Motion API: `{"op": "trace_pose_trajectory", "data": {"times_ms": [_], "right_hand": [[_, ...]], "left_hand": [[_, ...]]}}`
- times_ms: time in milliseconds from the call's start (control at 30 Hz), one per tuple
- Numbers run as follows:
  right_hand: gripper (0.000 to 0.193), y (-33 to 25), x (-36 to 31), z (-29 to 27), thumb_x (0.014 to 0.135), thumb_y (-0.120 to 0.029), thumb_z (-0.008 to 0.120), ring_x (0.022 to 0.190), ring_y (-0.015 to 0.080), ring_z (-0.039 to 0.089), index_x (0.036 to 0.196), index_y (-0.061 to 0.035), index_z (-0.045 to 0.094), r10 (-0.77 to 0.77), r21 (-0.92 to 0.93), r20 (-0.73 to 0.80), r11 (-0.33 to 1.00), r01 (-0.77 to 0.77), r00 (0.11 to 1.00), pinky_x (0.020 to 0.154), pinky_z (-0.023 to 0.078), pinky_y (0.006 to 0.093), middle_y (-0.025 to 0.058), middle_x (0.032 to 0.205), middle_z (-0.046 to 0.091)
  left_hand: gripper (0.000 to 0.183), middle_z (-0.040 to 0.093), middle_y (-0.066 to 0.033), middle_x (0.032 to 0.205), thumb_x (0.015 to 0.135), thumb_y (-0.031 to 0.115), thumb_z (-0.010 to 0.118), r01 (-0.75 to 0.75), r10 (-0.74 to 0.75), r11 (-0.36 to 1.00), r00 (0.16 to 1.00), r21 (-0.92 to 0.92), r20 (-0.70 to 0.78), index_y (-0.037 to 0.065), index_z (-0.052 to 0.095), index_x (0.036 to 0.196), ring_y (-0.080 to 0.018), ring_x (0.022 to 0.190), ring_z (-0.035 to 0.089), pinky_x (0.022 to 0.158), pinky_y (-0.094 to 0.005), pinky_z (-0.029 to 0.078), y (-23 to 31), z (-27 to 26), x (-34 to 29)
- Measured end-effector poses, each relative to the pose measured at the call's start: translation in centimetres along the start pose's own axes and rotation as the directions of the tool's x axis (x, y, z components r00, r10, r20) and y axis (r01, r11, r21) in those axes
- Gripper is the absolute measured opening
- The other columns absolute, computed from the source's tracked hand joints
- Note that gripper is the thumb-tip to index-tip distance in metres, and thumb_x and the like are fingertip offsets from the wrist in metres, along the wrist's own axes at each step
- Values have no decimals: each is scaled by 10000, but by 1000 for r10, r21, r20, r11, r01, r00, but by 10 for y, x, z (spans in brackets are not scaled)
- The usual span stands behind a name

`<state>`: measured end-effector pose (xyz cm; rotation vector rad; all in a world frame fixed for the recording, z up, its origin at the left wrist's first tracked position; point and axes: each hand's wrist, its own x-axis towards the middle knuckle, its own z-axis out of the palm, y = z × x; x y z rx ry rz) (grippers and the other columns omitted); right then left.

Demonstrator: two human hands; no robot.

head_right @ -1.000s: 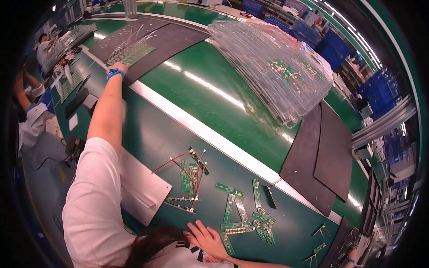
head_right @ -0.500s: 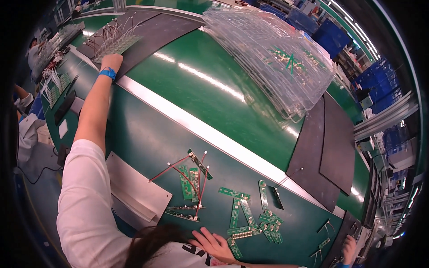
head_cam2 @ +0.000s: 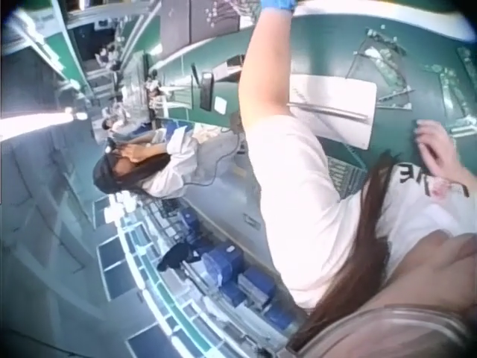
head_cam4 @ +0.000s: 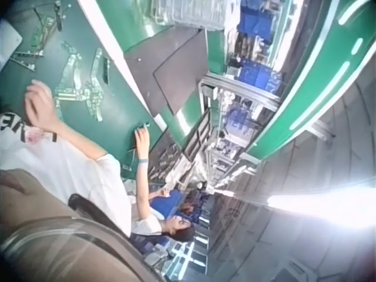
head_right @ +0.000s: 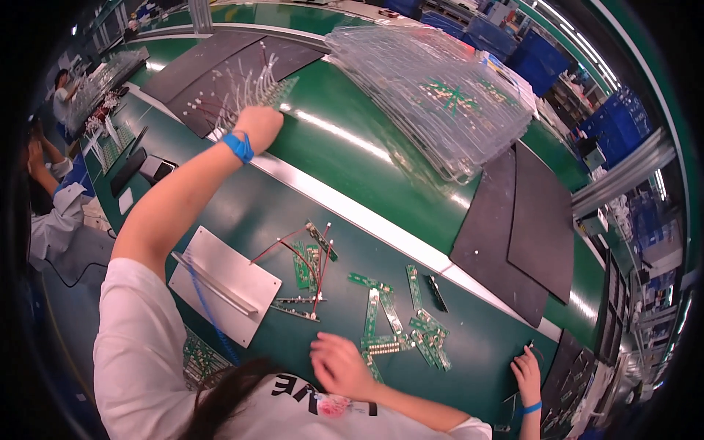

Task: The person connects cables and connectors to small circuit boards by hand on an assembly line.

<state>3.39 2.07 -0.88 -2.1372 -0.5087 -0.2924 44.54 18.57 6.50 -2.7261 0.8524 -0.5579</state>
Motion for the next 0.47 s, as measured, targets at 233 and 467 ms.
{"op": "trace_pose_trajectory", "data": {"times_ms": [233, 467], "right_hand": [[592, 51, 195, -24, 911, -401, 556, 1083, 253, 544, 1253, 52, 388, 671, 834, -133, 474, -283, 730, 973, 408, 382, 177, 1152, 563], [791, 102, 241, -36, 866, -486, 577, 1110, 312, 538, 1356, 56, 274, 494, 919, 393, -192, -343, 775, 991, 388, 413, 211, 1223, 541]], "left_hand": [[112, 670, -123, 703, 727, 99, 584, -197, 198, 980, 980, -22, 26, 83, 684, 678, -268, 675, 678, 575, -370, 538, 69, -59, -49], [110, 683, -113, 721, 751, 163, 606, -173, 179, 979, 982, -108, 58, 114, 702, 726, -268, 700, 688, 621, -366, 550, 129, -96, -82]]}}
